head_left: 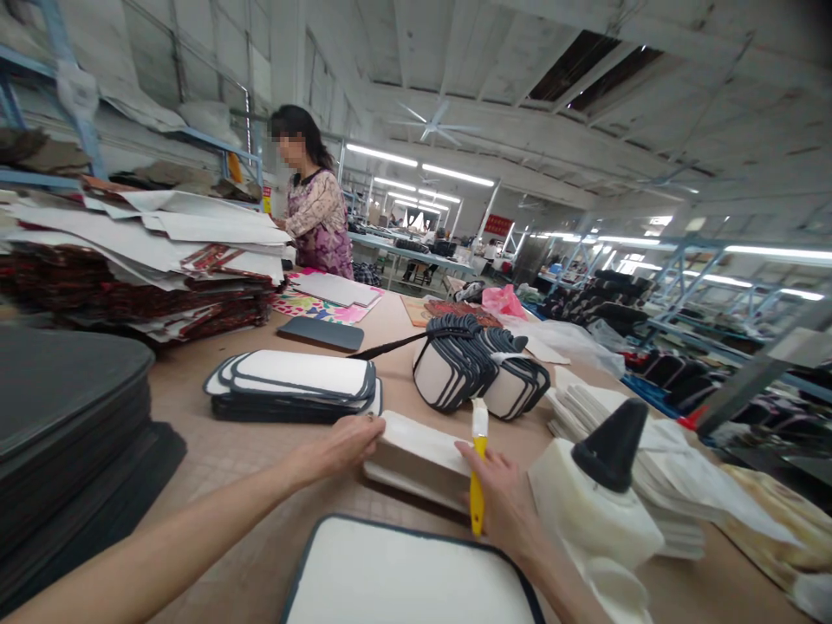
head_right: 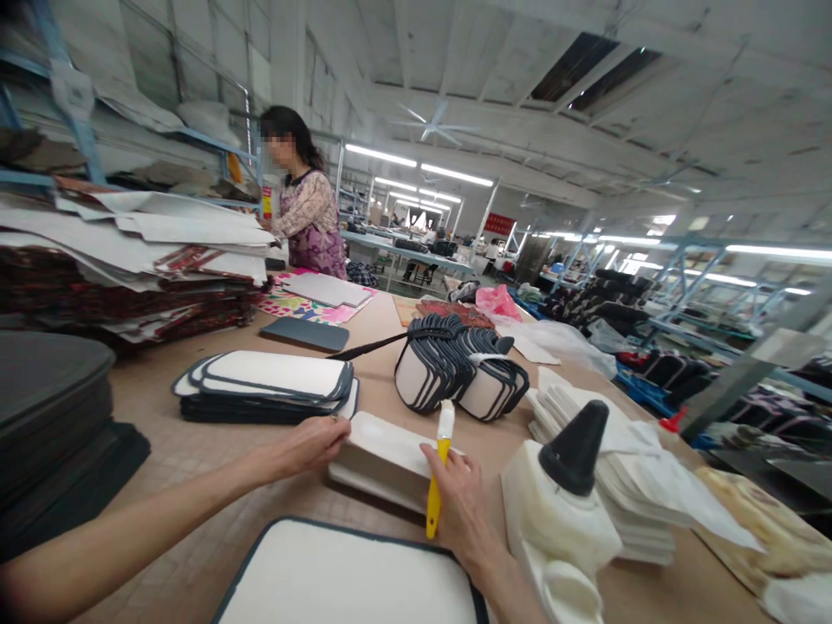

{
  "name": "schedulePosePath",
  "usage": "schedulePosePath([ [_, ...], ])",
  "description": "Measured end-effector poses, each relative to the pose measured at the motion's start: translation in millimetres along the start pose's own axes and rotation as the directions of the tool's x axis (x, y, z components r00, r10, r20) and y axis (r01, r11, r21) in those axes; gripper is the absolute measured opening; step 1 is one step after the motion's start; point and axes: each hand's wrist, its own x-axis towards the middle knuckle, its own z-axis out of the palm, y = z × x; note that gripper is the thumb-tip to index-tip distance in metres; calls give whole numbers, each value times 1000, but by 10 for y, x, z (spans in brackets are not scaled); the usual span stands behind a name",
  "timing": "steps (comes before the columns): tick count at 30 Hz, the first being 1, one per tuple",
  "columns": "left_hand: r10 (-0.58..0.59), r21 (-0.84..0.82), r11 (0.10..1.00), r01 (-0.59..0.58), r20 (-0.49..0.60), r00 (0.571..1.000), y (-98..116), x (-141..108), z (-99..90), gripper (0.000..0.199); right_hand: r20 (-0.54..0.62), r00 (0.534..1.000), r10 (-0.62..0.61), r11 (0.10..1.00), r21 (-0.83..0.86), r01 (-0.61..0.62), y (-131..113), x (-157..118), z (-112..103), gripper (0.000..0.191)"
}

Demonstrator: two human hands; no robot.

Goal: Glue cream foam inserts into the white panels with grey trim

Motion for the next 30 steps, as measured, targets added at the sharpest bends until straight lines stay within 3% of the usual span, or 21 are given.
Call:
schedulePosePath([
  [2,-78,-38,997,74,-117,990,-5,20,-137,14,-75,995,61,996,-66,-66,87,37,-26,54],
  [4,-145,-92,988,126,-233,962,55,-2,-377,13,-184,968,168,985,-9,-173,80,59,-180,43],
  [7,-250,-206,962,179,-396,884,279,-138,-832,20,-325,891,317,922,325,-210,-155,10,-579,41],
  [9,-359,-385,908,165,-510,782,484,-286,-1108,23,-318,870,376,810,569,-142,-368,-94,-843,50],
  [10,-422,-475,866,155,-529,736,588,-373,-1216,20,-287,873,395,746,654,-123,-459,-171,-942,53],
  [11,-478,-568,811,143,-501,722,688,-467,-1298,17,-242,879,412,690,712,-127,-531,-264,-1011,55],
  [12,-520,-664,736,128,-435,735,779,-566,-1351,16,-193,882,430,648,746,-152,-581,-374,-1048,56],
  [13,-535,-751,649,122,-337,775,860,-670,-1371,17,-151,881,449,624,759,-188,-610,-498,-1055,57],
  [15,-493,-881,451,143,-113,863,984,-881,-1317,34,-92,858,505,606,746,-276,-620,-770,-999,58],
  [16,-465,-908,379,178,-21,885,1025,-981,-1248,45,-78,841,536,601,734,-315,-610,-906,-949,59],
  [18,-446,-898,346,272,97,890,1068,-1156,-1048,51,-64,806,589,592,713,-376,-587,-1146,-833,61],
  [21,-469,-840,418,347,127,874,1059,-1321,-701,30,-84,773,629,610,670,-423,-583,-1367,-673,62],
  [24,-485,-796,488,358,93,869,1030,-1374,-455,25,-118,770,627,664,597,-449,-614,-1419,-545,60],
  [30,-480,-603,690,400,33,877,1007,-1355,-387,32,-140,795,590,748,464,-474,-613,-1374,-370,56],
])
